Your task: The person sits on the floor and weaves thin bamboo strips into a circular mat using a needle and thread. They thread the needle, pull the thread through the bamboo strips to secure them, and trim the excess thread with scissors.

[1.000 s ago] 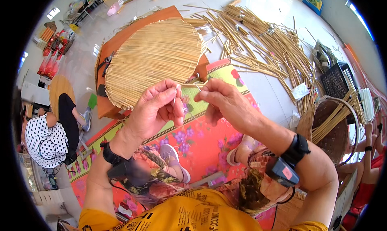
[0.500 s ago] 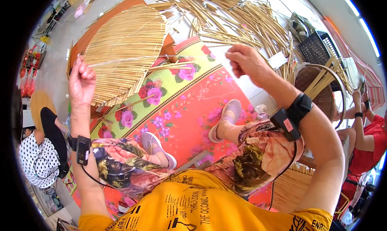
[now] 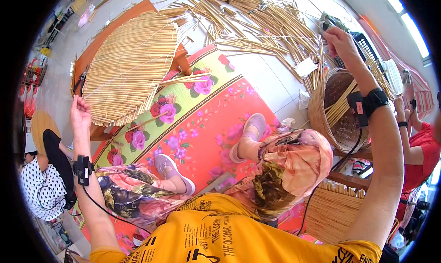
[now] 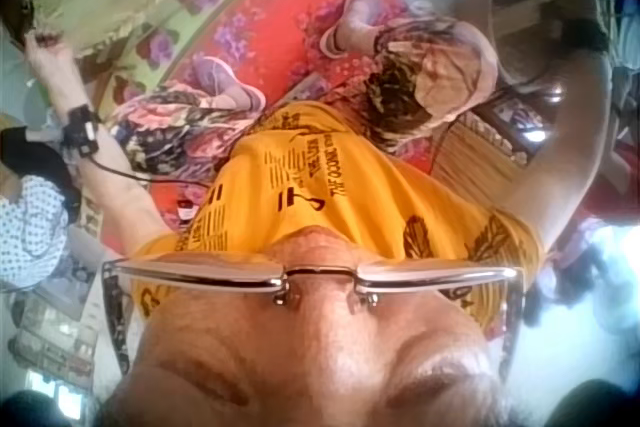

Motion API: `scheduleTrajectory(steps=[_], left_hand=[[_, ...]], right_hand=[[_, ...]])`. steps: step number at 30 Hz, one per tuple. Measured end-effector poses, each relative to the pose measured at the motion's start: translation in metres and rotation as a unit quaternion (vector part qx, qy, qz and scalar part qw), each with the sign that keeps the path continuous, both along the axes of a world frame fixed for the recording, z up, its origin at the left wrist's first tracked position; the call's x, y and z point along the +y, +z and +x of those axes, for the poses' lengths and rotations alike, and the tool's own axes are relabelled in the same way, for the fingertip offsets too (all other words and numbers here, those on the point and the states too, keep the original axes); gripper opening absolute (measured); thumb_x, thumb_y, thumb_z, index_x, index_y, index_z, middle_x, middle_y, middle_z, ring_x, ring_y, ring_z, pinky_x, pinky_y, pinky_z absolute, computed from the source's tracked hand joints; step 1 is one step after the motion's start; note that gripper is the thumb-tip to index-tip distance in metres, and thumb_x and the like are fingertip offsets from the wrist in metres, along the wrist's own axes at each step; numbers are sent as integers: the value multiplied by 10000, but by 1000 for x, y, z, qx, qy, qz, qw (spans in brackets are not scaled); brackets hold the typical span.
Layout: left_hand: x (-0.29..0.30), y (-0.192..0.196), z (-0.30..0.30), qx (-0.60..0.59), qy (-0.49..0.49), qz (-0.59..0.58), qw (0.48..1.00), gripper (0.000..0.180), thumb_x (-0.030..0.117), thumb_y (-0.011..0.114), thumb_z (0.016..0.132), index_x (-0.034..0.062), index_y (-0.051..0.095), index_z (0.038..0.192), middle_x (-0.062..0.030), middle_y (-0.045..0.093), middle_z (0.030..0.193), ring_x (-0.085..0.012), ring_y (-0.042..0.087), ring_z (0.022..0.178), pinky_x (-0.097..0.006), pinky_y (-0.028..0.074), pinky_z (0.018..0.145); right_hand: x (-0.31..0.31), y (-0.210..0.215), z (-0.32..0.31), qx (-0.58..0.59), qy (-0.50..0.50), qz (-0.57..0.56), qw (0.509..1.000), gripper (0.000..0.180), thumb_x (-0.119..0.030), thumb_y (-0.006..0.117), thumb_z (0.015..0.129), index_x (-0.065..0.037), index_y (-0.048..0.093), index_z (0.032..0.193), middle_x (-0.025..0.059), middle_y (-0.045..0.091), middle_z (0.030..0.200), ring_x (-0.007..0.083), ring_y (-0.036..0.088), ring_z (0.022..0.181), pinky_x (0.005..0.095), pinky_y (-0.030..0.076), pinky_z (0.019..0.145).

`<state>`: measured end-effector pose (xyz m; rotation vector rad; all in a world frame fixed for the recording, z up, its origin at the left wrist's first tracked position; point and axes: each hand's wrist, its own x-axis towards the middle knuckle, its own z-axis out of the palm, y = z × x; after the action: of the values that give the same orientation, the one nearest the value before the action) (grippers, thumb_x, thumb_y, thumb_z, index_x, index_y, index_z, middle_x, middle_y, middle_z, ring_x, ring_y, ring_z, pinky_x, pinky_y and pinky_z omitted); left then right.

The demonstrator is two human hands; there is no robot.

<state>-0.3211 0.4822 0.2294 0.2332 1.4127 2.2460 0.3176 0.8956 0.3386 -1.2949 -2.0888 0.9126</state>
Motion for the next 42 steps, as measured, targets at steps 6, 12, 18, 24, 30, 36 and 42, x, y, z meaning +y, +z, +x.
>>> scheduleTrajectory(steps=[6,12,18,24,30,36,42], left_hand=[[2,3,2,-25,-9,34,999,88,139,622,926,76,573,888,25,533,723,-70,499,615,-202,440,537],[44,59,135,-55,-257,48,964,61,154,610,936,106,577,921,57,437,641,-38,424,528,-188,381,497],[64,87,221,-63,-459,100,880,123,180,572,959,69,590,1010,18,520,635,-67,479,535,-202,400,488],[61,100,214,-67,-441,116,887,113,174,534,977,68,568,1002,0,492,624,-91,480,556,-231,390,488],[33,75,189,-5,-371,14,929,136,202,610,942,74,585,978,18,563,682,-52,517,567,-193,427,505],[20,65,172,103,-347,-148,920,141,191,621,931,63,584,974,57,523,684,-10,451,540,-159,355,457],[18,63,156,215,-189,-218,933,122,175,625,923,58,607,952,76,501,624,5,445,509,-155,341,426]], right_hand=[[11,-3,40,-80,-59,20,995,143,-162,549,925,-39,592,867,-10,497,563,83,477,426,244,368,372],[-81,0,-85,-195,78,-29,977,175,-163,567,893,6,613,897,73,598,702,155,647,552,281,463,405],[-191,4,-222,97,239,-344,903,230,-194,526,949,10,602,1024,98,659,996,173,647,613,275,499,460],[-222,-19,-248,164,244,-495,818,130,-198,527,979,-72,518,946,23,541,704,127,564,557,257,484,501],[-218,-2,-248,56,301,-344,887,136,-178,521,972,-58,524,910,4,515,663,80,494,512,221,416,478],[-212,-1,-246,45,301,-314,899,146,-172,525,965,-51,536,886,3,530,652,54,475,478,190,380,429],[-206,11,-243,2,267,-257,929,138,-157,529,957,-55,547,867,-9,541,623,43,458,438,182,358,403]])
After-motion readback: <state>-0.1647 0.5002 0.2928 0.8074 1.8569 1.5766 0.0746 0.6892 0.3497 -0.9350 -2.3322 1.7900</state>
